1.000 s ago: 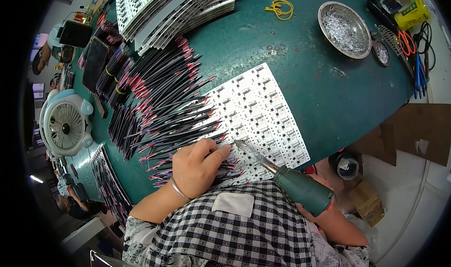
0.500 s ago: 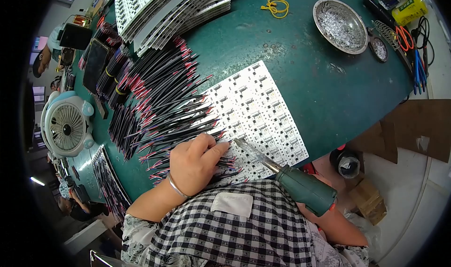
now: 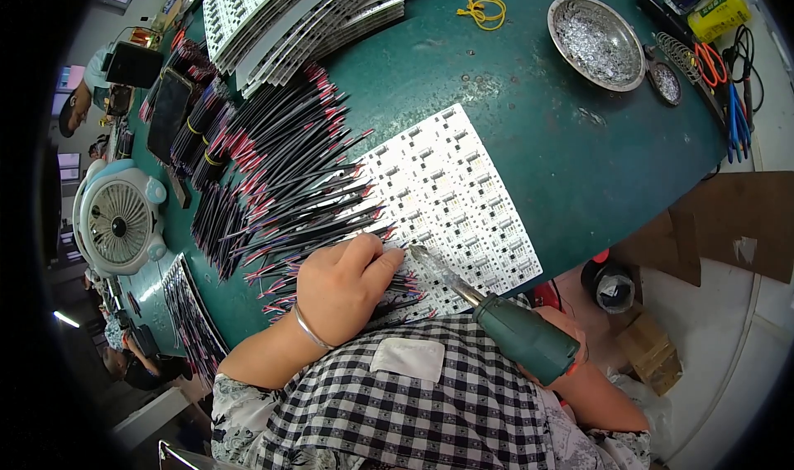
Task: The person attaches pre-cut wires to an LED PCB board using a soldering iron.
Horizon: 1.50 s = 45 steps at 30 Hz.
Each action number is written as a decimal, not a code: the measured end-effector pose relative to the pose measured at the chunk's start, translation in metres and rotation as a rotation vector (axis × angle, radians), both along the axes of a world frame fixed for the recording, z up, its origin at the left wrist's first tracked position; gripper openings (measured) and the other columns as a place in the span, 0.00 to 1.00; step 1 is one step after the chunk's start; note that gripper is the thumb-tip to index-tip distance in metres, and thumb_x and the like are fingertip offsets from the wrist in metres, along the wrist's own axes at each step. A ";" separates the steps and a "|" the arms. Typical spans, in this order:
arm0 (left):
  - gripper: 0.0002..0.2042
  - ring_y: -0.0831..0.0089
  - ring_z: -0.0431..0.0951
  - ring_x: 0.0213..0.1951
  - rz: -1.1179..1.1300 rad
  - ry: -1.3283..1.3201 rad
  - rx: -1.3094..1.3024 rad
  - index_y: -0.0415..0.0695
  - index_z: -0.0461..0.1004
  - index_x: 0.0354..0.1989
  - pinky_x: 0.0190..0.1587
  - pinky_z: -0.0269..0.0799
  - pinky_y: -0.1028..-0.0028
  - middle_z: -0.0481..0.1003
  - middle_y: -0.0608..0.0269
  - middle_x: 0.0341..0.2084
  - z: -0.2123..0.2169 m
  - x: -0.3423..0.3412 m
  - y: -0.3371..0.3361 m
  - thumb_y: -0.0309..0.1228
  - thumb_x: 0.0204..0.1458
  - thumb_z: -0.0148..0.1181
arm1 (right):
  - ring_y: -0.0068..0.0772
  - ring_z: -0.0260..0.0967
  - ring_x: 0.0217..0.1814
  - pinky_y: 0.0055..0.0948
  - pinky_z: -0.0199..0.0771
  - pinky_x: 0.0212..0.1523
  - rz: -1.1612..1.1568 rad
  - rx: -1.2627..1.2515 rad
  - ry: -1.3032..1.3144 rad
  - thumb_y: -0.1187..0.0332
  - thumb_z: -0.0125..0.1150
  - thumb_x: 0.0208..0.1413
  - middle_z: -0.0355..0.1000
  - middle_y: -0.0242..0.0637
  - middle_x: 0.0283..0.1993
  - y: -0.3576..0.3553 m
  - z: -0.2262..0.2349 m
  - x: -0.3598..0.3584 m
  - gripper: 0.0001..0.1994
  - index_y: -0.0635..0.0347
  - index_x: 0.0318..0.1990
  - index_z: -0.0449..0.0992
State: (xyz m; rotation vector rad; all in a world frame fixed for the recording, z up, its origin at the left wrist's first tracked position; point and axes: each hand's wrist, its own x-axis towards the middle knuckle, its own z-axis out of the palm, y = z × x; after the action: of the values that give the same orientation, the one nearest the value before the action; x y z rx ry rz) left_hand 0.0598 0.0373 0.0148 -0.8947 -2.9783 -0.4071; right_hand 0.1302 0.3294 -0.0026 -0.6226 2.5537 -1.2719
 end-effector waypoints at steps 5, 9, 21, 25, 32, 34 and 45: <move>0.11 0.72 0.74 0.26 -0.015 -0.008 -0.061 0.49 0.77 0.38 0.24 0.69 0.72 0.68 0.68 0.28 0.004 0.001 0.001 0.29 0.43 0.58 | 0.32 0.71 0.30 0.31 0.70 0.33 -0.097 -0.088 0.079 0.59 0.56 0.58 0.73 0.36 0.31 0.002 -0.003 0.009 0.18 0.65 0.46 0.76; 0.11 0.71 0.74 0.27 -0.009 -0.036 -0.055 0.48 0.77 0.38 0.26 0.70 0.70 0.70 0.67 0.30 0.003 0.003 -0.001 0.28 0.43 0.57 | 0.28 0.68 0.32 0.28 0.67 0.43 -0.305 -0.275 -0.353 0.47 0.47 0.62 0.71 0.38 0.29 0.012 -0.010 0.028 0.32 0.70 0.58 0.65; 0.09 0.68 0.74 0.26 0.105 -0.023 0.109 0.46 0.72 0.34 0.25 0.68 0.68 0.70 0.65 0.28 -0.011 0.025 0.005 0.28 0.43 0.58 | 0.33 0.76 0.32 0.29 0.74 0.36 -0.303 -0.304 -0.309 0.68 0.61 0.52 0.76 0.39 0.35 0.022 -0.014 0.031 0.13 0.65 0.44 0.77; 0.10 0.69 0.71 0.22 0.081 0.056 0.103 0.48 0.77 0.33 0.22 0.66 0.71 0.70 0.67 0.25 -0.012 0.027 0.007 0.24 0.39 0.59 | 0.42 0.76 0.40 0.35 0.74 0.41 -0.141 -0.164 -0.170 0.71 0.61 0.48 0.77 0.42 0.41 0.025 -0.016 0.034 0.12 0.63 0.42 0.78; 0.11 0.71 0.72 0.26 0.036 0.042 0.139 0.47 0.76 0.38 0.26 0.66 0.71 0.67 0.67 0.26 -0.019 0.029 0.005 0.29 0.45 0.57 | 0.45 0.75 0.43 0.37 0.74 0.45 -0.101 -0.148 -0.014 0.73 0.63 0.45 0.76 0.43 0.43 0.014 0.001 0.019 0.13 0.62 0.41 0.78; 0.12 0.70 0.73 0.27 0.028 0.043 0.149 0.46 0.76 0.40 0.29 0.67 0.71 0.70 0.67 0.28 -0.019 0.028 0.005 0.29 0.45 0.57 | 0.45 0.75 0.43 0.37 0.74 0.45 -0.100 -0.087 0.007 0.74 0.63 0.45 0.76 0.43 0.43 0.011 0.008 0.018 0.13 0.62 0.41 0.78; 0.12 0.70 0.73 0.27 0.041 0.012 0.162 0.46 0.76 0.40 0.30 0.68 0.71 0.71 0.66 0.31 -0.020 0.029 0.004 0.28 0.46 0.57 | 0.45 0.76 0.41 0.37 0.75 0.42 -0.084 -0.066 0.128 0.71 0.64 0.46 0.76 0.44 0.41 0.009 -0.002 0.018 0.12 0.62 0.41 0.78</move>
State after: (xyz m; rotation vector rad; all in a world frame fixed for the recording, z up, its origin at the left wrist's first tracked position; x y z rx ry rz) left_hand 0.0891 0.0414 -0.0053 -0.8168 -2.8953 -0.6280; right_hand 0.1480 0.3385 -0.0044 -0.6353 2.6762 -1.3911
